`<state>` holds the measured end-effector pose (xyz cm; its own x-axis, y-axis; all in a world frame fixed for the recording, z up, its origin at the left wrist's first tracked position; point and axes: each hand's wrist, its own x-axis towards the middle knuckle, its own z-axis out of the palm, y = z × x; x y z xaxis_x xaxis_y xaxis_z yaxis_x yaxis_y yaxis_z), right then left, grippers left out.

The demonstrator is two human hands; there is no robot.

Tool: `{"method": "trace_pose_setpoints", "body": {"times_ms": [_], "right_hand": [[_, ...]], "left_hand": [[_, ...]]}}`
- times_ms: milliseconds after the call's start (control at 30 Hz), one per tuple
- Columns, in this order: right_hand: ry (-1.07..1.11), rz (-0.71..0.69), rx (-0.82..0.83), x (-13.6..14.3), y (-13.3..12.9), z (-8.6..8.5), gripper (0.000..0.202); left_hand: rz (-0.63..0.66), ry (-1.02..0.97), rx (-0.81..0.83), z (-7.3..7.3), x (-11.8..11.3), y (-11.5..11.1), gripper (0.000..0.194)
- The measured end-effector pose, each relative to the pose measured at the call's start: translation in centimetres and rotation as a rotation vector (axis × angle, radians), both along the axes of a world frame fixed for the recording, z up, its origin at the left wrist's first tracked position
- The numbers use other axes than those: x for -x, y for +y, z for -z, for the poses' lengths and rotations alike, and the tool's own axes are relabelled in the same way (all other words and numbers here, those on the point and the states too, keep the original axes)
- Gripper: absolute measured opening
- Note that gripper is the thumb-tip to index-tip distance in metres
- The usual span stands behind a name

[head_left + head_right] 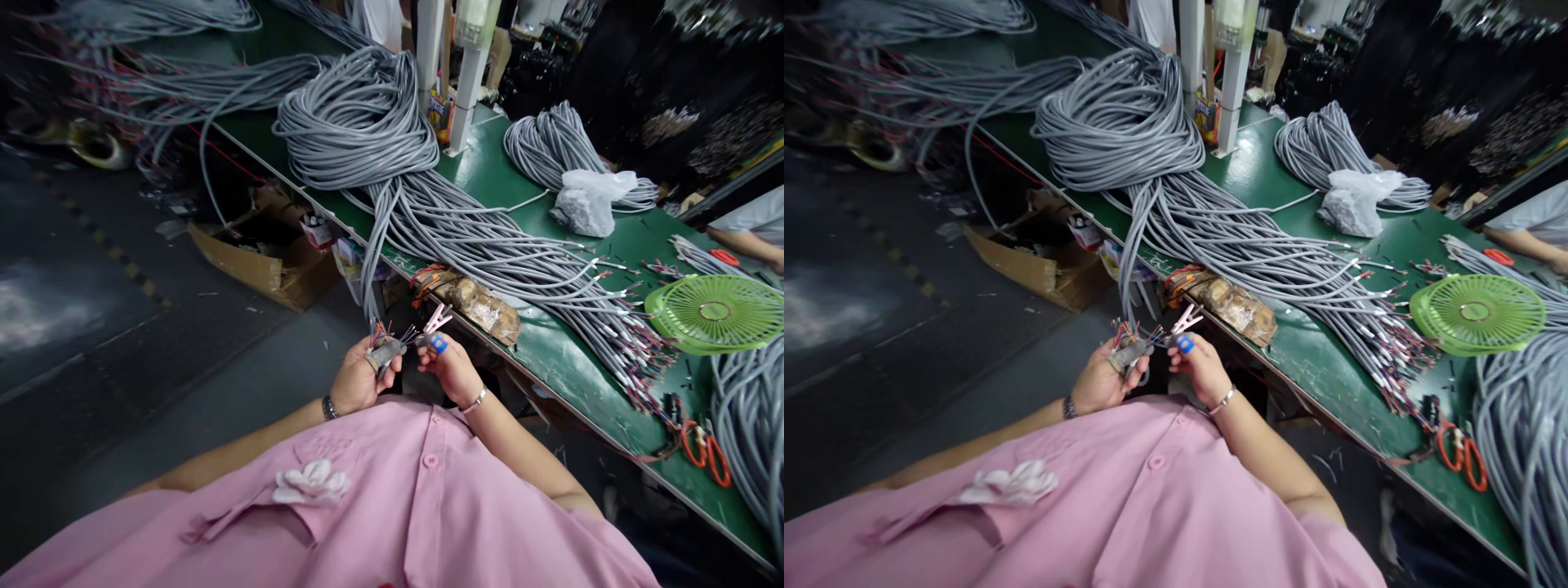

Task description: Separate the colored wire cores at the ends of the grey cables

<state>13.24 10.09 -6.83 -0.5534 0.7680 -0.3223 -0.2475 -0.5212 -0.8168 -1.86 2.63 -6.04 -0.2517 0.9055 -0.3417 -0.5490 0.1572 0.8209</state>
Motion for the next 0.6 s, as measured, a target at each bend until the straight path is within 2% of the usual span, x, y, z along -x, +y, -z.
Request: {"method": "trace_pose_setpoints", "body": {"times_ms": [100, 167, 267, 367, 433, 500, 600], "right_hand": [[0.071, 0.024, 0.107, -0.6, 1.1, 0.0, 0.047], [0.087, 0.006, 0.104, -0.7, 1.8, -0.3, 0.049], [0.054, 0.001, -0.028, -0.4, 2.6, -0.8, 0.045], [-0.081, 0.145, -0.261, 0.2, 2.8, -0.7, 0.041], [-0.140, 0.213, -0.345, 0.5, 2.8, -0.3, 0.044], [-0.085, 0.181, -0.287, 0.8, 2.8, 0.0, 0.049], [0.099, 0.090, -0.088, 1.1, 2.9, -0.1, 0.050]], "left_hand": [[0.026, 0.023, -0.036, -0.4, 0.1, -0.3, 0.028], [0.052, 0.063, -0.090, -0.5, -0.1, -0.4, 0.026], [0.079, 0.146, -0.142, -0.4, -0.5, -0.2, 0.022], [0.077, 0.218, -0.152, -0.3, -0.8, 0.1, 0.019], [0.075, 0.260, -0.152, -0.2, -0.9, 0.2, 0.018], [0.075, 0.285, -0.146, -0.1, -0.9, 0.3, 0.017], [0.088, 0.292, -0.130, 0.1, -0.8, 0.4, 0.017]]}}
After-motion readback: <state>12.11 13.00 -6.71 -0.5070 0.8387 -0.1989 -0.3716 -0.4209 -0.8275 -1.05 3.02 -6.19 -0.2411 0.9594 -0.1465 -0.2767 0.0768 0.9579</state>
